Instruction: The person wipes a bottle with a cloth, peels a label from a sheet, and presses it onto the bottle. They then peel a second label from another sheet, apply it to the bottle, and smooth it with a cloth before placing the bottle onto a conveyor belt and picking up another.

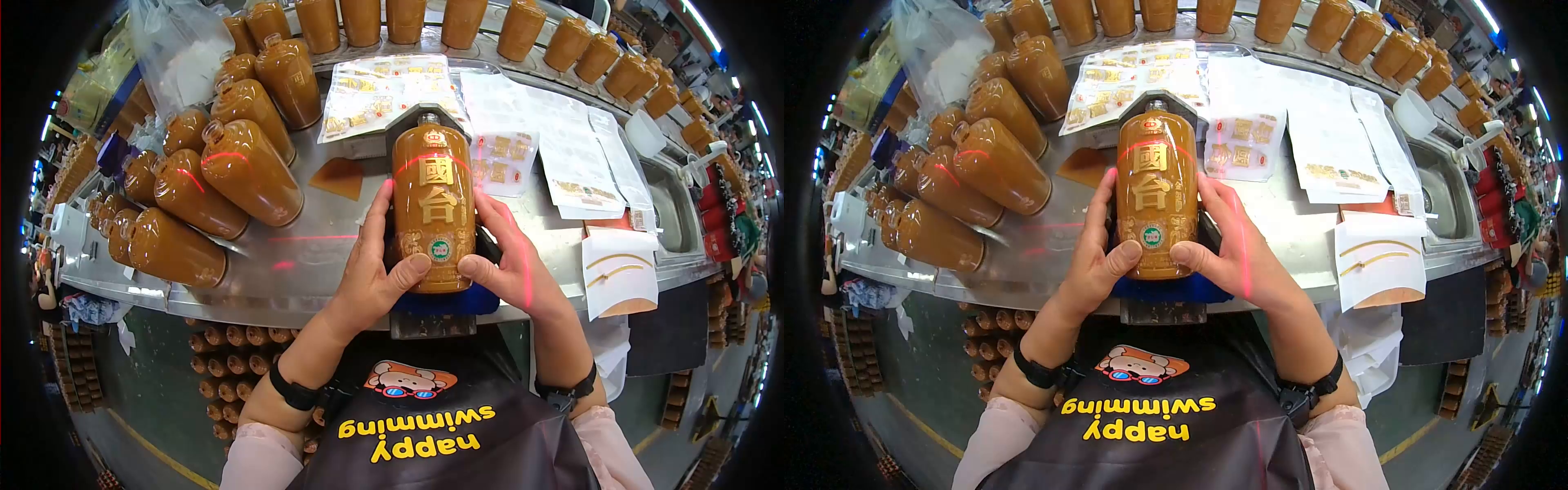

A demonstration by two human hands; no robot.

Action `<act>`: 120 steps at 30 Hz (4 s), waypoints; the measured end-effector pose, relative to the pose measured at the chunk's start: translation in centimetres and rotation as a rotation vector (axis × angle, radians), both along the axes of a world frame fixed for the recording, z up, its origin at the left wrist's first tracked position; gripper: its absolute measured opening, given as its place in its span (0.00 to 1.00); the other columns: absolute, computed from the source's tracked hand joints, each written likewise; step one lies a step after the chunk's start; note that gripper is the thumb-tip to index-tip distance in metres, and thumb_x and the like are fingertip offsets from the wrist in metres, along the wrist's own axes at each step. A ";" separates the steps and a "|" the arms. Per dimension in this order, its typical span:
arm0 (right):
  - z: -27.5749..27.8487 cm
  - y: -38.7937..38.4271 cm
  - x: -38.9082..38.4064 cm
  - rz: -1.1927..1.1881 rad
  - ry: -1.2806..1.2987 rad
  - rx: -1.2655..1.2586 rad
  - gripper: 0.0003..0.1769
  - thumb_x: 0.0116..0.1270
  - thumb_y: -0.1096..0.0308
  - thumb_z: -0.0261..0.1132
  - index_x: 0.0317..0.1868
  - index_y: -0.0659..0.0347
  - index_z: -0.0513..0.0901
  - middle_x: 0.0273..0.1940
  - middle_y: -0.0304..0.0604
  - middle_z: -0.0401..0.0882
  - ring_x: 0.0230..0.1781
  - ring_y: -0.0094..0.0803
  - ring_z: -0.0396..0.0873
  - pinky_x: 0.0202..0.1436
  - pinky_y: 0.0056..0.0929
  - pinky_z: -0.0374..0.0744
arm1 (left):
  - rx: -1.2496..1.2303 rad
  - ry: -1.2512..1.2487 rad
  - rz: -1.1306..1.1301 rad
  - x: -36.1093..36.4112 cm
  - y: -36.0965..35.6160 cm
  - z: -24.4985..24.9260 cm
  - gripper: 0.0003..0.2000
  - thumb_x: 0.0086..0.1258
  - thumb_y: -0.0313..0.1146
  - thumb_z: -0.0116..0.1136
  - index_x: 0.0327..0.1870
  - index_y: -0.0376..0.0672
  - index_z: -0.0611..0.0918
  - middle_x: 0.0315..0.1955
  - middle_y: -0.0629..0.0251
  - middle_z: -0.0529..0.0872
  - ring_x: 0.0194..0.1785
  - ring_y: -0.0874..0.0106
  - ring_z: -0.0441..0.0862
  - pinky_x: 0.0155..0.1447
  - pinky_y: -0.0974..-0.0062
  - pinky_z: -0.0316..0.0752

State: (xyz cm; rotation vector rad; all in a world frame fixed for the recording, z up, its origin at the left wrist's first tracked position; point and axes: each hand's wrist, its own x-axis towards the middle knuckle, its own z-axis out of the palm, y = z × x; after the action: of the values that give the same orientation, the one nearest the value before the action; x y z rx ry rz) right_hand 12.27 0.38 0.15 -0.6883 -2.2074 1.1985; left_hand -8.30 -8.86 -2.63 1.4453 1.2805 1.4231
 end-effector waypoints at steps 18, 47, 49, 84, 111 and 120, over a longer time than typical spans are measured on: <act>1.5 -0.7 -0.6 -0.002 0.071 -0.228 0.42 0.73 0.51 0.63 0.75 0.71 0.58 0.69 0.59 0.67 0.72 0.43 0.64 0.74 0.38 0.61 | 0.161 0.408 -0.011 -1.2 -1.6 0.8 0.46 0.68 0.53 0.62 0.76 0.32 0.53 0.71 0.41 0.63 0.75 0.50 0.60 0.78 0.54 0.47; 0.0 -0.8 -0.6 -0.100 0.032 -0.221 0.40 0.72 0.56 0.64 0.73 0.74 0.60 0.66 0.59 0.71 0.71 0.42 0.66 0.73 0.38 0.62 | -0.047 -0.164 0.177 0.0 -0.5 -0.5 0.22 0.78 0.46 0.51 0.58 0.33 0.73 0.52 0.47 0.78 0.61 0.56 0.73 0.68 0.61 0.62; 0.6 -0.8 -0.6 -0.083 0.016 -0.219 0.40 0.72 0.56 0.64 0.73 0.74 0.60 0.66 0.59 0.71 0.71 0.42 0.66 0.73 0.38 0.62 | -0.210 0.037 0.166 -1.2 -1.5 -0.5 0.18 0.79 0.46 0.49 0.46 0.36 0.78 0.43 0.50 0.79 0.55 0.57 0.74 0.65 0.64 0.63; 0.2 -0.8 -0.4 -0.079 0.014 -0.237 0.41 0.72 0.53 0.63 0.74 0.73 0.60 0.68 0.58 0.69 0.72 0.41 0.65 0.74 0.37 0.61 | 0.199 0.778 0.323 2.2 -3.2 0.0 0.45 0.66 0.53 0.62 0.73 0.27 0.59 0.68 0.42 0.68 0.74 0.44 0.60 0.75 0.38 0.45; 0.7 -0.4 2.0 -0.181 0.146 0.253 0.30 0.62 0.84 0.59 0.67 0.59 0.75 0.68 0.57 0.67 0.64 0.48 0.73 0.62 0.36 0.75 | 0.176 0.695 0.204 1.1 -2.2 -1.5 0.52 0.64 0.63 0.60 0.75 0.26 0.52 0.68 0.38 0.65 0.75 0.44 0.55 0.76 0.42 0.41; 0.1 -0.9 2.7 -0.096 -0.097 0.632 0.37 0.50 0.86 0.61 0.65 0.56 0.77 0.68 0.65 0.65 0.64 0.60 0.69 0.67 0.46 0.72 | 0.225 0.856 0.176 1.0 -2.0 -0.2 0.51 0.67 0.63 0.56 0.76 0.26 0.50 0.70 0.38 0.63 0.73 0.43 0.60 0.77 0.41 0.40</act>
State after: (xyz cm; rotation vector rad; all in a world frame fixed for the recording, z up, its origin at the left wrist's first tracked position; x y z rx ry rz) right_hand 15.01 -0.50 0.22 -0.5776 -2.4090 0.3758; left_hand -7.27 -10.83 -2.80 2.2776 1.8242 1.0912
